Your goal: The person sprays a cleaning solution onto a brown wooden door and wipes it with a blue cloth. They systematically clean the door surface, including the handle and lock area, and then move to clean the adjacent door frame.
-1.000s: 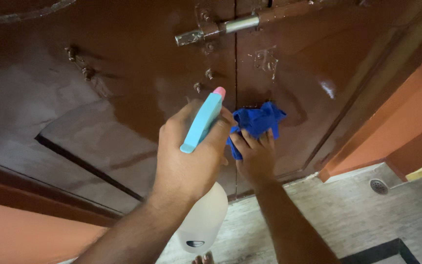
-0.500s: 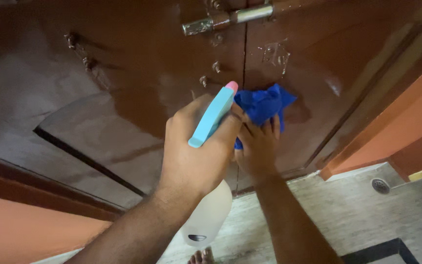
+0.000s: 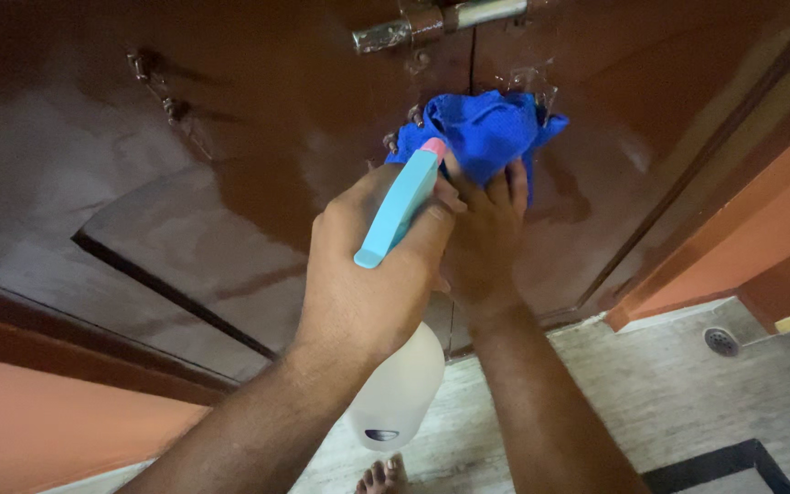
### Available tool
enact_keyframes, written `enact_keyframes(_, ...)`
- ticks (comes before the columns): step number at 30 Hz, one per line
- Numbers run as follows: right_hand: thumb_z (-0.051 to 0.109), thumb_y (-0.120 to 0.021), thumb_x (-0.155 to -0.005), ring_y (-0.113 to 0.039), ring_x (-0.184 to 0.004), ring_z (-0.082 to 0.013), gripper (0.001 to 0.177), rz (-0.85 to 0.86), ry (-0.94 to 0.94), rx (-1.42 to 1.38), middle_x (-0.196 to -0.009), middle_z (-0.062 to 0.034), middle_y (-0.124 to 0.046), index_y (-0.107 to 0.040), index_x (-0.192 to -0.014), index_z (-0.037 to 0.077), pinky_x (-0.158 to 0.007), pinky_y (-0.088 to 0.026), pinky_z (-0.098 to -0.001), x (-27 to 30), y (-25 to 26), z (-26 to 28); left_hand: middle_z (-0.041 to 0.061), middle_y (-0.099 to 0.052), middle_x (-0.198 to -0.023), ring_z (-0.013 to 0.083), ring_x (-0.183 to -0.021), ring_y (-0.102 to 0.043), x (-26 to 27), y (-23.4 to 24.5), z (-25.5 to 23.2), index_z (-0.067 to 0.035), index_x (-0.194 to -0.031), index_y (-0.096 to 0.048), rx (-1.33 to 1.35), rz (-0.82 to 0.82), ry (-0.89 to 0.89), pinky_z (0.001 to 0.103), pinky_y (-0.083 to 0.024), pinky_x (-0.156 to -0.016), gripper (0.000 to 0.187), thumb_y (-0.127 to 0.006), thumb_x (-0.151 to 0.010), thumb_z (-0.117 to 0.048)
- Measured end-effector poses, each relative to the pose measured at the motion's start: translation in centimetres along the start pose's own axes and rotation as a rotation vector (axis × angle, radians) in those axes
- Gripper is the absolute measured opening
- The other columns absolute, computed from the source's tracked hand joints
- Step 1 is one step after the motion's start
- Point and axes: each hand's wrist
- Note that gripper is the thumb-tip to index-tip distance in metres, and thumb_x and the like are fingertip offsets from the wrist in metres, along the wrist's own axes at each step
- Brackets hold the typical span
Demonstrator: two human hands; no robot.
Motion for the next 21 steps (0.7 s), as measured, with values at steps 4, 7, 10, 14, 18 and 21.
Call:
enact_keyframes(4,0.038,-0.064,-0.098,-0.049,-0.143,-0.0391,0.038,0.036,-0.003,-0.031,-0.148,-0.006,-0.06,-0.072,-0.129,0.017,-0.123,-0.02,-0.065,0.2,-0.1,-0.5,0.006,-0.073,-0.079,0.011,-0.059,-0.067,0.0,-0.1,0.5,-0.003,-0.097,-0.072,0.041,0.016,-0.03,0.029,-0.059,-0.051,0.019,-0.061,-0.088,-0.016)
enact_keyframes(7,0.037,-0.064,-0.098,-0.05,-0.141,-0.039,0.04,0.048,-0.03,-0.066,-0.146,-0.0068,-0.061,-0.071,-0.132,0.016,-0.123,-0.021,-0.0653,1.2,-0.4,-0.6,0.007,-0.072,-0.079,0.0122,-0.06,-0.069,0.0,-0.1,1.0,-0.002,-0.096,-0.071,0.042,0.009,-0.065,0.03,-0.059,-0.052,0.019,-0.06,-0.089,-0.015)
enact_keyframes(10,0.036,-0.068,-0.094,-0.051,-0.136,-0.042,0.044,0.044,-0.025,-0.07,-0.139,-0.0076,-0.062,-0.071,-0.132,0.014,-0.12,-0.023,-0.0661,3.4,-1.6,-1.1,0.008,-0.072,-0.073,0.0127,-0.06,-0.071,0.0,0.2,1.4,-0.002,-0.095,-0.071,-0.119,-0.023,-0.117,0.029,-0.058,-0.055,0.02,-0.062,-0.088,-0.018)
enact_keyframes(14,0.028,-0.074,-0.085,-0.055,-0.126,-0.0409,0.041,0.122,-0.019,0.001,-0.13,-0.0073,-0.065,-0.073,-0.124,0.017,-0.118,-0.026,-0.0674,7.9,-3.5,-2.9,0.009,-0.071,-0.067,0.0149,-0.057,-0.071,-0.1,0.2,1.6,0.0,-0.091,-0.071,-0.153,-0.05,-0.04,0.031,-0.056,-0.054,0.024,-0.064,-0.085,-0.022)
enact_keyframes(18,0.029,-0.077,-0.085,-0.057,-0.122,-0.041,0.033,0.24,-0.063,0.092,-0.126,-0.0053,-0.067,-0.073,-0.118,0.026,-0.117,-0.03,-0.0669,12.6,-4.1,-4.3,0.01,-0.071,-0.062,0.0171,-0.055,-0.07,0.2,0.3,1.7,0.0,-0.089,-0.071,-0.168,-0.062,-0.001,0.032,-0.055,-0.053,0.026,-0.064,-0.084,-0.024)
enact_keyframes(21,0.024,-0.076,-0.079,-0.06,-0.12,-0.0393,0.047,0.382,-0.099,0.102,-0.127,-0.0089,-0.068,-0.073,-0.125,0.023,-0.116,-0.03,-0.0692,14.2,-3.8,-4.9,0.008,-0.073,-0.066,0.0139,-0.06,-0.071,0.3,0.3,2.0,-0.001,-0.089,-0.073,-0.173,-0.057,-0.055,0.03,-0.056,-0.057,0.024,-0.063,-0.086,-0.023)
Point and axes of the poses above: each hand's wrist, its own x-axis away from the middle knuckle, its own y-axis out of the back of the hand, z = x × y
